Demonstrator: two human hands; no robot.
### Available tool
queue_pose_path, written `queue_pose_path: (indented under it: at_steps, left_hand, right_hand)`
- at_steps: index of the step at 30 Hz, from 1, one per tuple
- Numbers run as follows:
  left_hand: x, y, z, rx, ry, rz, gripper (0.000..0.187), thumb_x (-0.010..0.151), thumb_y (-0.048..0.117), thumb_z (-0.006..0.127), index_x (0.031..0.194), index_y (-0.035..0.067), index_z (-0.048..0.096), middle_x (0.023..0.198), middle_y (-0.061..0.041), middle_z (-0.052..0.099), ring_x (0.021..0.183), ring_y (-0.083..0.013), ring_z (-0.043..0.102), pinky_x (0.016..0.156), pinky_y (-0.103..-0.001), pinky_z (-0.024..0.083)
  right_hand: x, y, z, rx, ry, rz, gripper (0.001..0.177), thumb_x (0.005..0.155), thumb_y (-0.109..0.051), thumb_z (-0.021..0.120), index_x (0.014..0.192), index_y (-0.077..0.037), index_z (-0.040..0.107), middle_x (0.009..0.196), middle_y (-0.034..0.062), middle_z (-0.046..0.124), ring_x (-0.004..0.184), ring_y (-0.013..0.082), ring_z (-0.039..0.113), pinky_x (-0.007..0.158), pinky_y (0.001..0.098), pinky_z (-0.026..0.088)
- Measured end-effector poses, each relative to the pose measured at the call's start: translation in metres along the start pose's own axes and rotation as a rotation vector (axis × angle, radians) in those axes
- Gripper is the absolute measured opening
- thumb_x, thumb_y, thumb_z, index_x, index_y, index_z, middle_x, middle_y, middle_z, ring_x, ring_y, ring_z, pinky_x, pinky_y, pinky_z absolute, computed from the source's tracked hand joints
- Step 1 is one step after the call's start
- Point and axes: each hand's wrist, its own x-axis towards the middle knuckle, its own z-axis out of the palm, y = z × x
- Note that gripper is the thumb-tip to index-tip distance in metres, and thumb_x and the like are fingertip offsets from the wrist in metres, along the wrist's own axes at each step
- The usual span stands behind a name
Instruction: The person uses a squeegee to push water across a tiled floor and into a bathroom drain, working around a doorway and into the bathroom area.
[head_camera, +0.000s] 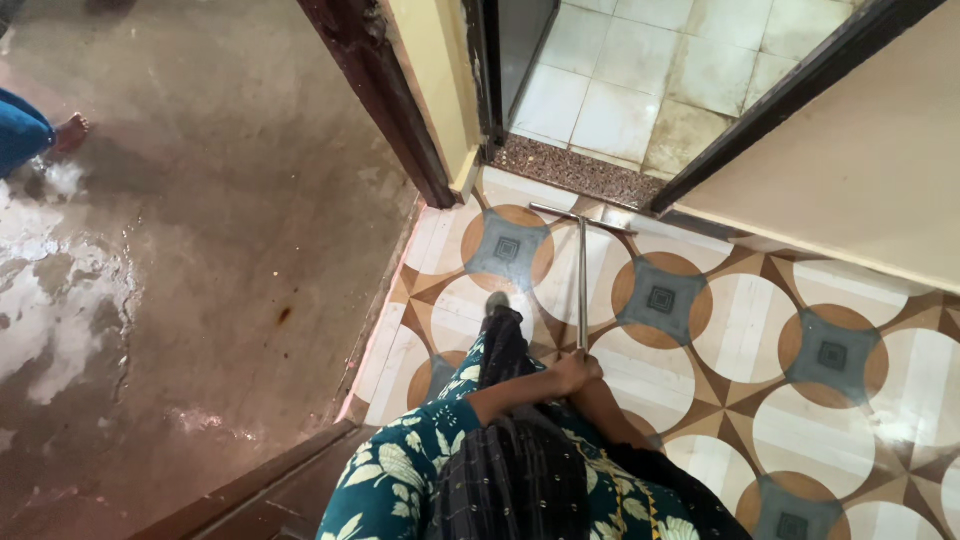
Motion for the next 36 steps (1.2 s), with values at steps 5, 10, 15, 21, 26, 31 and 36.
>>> queue_pose_path:
  at_steps: [5, 10, 15, 21, 26, 31, 36]
  left_hand:
    - [0.007, -0.005, -0.011, -0.259, -0.078, 0.032, 0.058, 0.096, 0.043, 0.054, 0.131, -0.002, 0.057, 0.12, -0.026, 0.07, 0.111, -0.0384, 0.07, 0.095, -0.044, 0.055]
    - [0.017, -0.001, -0.025, -0.307, -0.131, -0.093, 0.056, 0.096, 0.042, 0.054, 0.133, -0.001, 0.054, 0.119, -0.027, 0.068, 0.104, -0.0393, 0.07, 0.086, -0.045, 0.056]
    - [-0.04, -0.033, -0.014, -0.12, -0.168, -0.018, 0.055, 0.096, 0.041, 0.054, 0.134, 0.001, 0.051, 0.118, -0.028, 0.067, 0.097, -0.0402, 0.071, 0.077, -0.046, 0.058]
    - [-0.04, -0.042, -0.043, -0.248, -0.156, -0.059, 0.054, 0.097, 0.04, 0.054, 0.136, 0.003, 0.047, 0.117, -0.029, 0.065, 0.089, -0.0413, 0.071, 0.066, -0.047, 0.06]
    - [-0.047, -0.026, -0.082, -0.452, -0.147, -0.226, 0.054, 0.097, 0.039, 0.053, 0.138, 0.005, 0.045, 0.116, -0.029, 0.064, 0.082, -0.0421, 0.072, 0.057, -0.048, 0.062]
    - [-0.091, -0.053, -0.08, -0.34, -0.129, -0.217, 0.052, 0.096, 0.037, 0.053, 0.137, 0.006, 0.047, 0.113, -0.027, 0.064, 0.081, -0.0412, 0.07, 0.058, -0.049, 0.061]
    - [-0.048, -0.071, -0.097, -0.314, -0.099, -0.123, 0.05, 0.095, 0.032, 0.052, 0.137, 0.006, 0.049, 0.117, -0.026, 0.063, 0.088, -0.0402, 0.068, 0.065, -0.047, 0.059]
  right_hand:
    - [0.012, -0.012, -0.01, -0.077, -0.375, 0.25, 0.036, 0.082, -0.025, 0.07, 0.113, -0.006, 0.069, 0.11, 0.0193, 0.073, 0.103, 0.0367, 0.069, 0.086, 0.0446, 0.056]
    - [0.035, -0.026, -0.016, -0.109, -0.467, 0.327, 0.028, 0.09, -0.027, 0.066, 0.109, -0.008, 0.075, 0.107, 0.017, 0.076, 0.097, 0.0336, 0.074, 0.084, 0.044, 0.058]
    - [-0.011, -0.062, -0.006, 0.049, -0.278, 0.267, 0.029, 0.089, -0.022, 0.063, 0.108, -0.003, 0.072, 0.099, 0.0196, 0.075, 0.087, 0.036, 0.074, 0.072, 0.0463, 0.059]
    - [0.011, -0.075, 0.015, -0.116, -0.268, 0.166, 0.039, 0.073, -0.027, 0.078, 0.101, -0.001, 0.07, 0.087, 0.0211, 0.073, 0.076, 0.037, 0.07, 0.065, 0.0461, 0.056]
    - [0.032, -0.082, 0.021, -0.011, -0.549, 0.471, 0.029, 0.091, -0.034, 0.071, 0.087, -0.005, 0.073, 0.073, 0.0201, 0.074, 0.058, 0.0295, 0.066, 0.053, 0.0355, 0.05]
    - [0.015, -0.116, 0.045, 0.034, -0.409, 0.352, 0.028, 0.093, -0.032, 0.069, 0.089, -0.004, 0.073, 0.074, 0.0179, 0.073, 0.057, 0.027, 0.065, 0.051, 0.0347, 0.05]
    - [0.068, -0.12, 0.06, -0.03, -0.455, 0.442, 0.027, 0.092, -0.031, 0.069, 0.09, -0.005, 0.074, 0.073, 0.0171, 0.073, 0.058, 0.0268, 0.066, 0.053, 0.0354, 0.05]
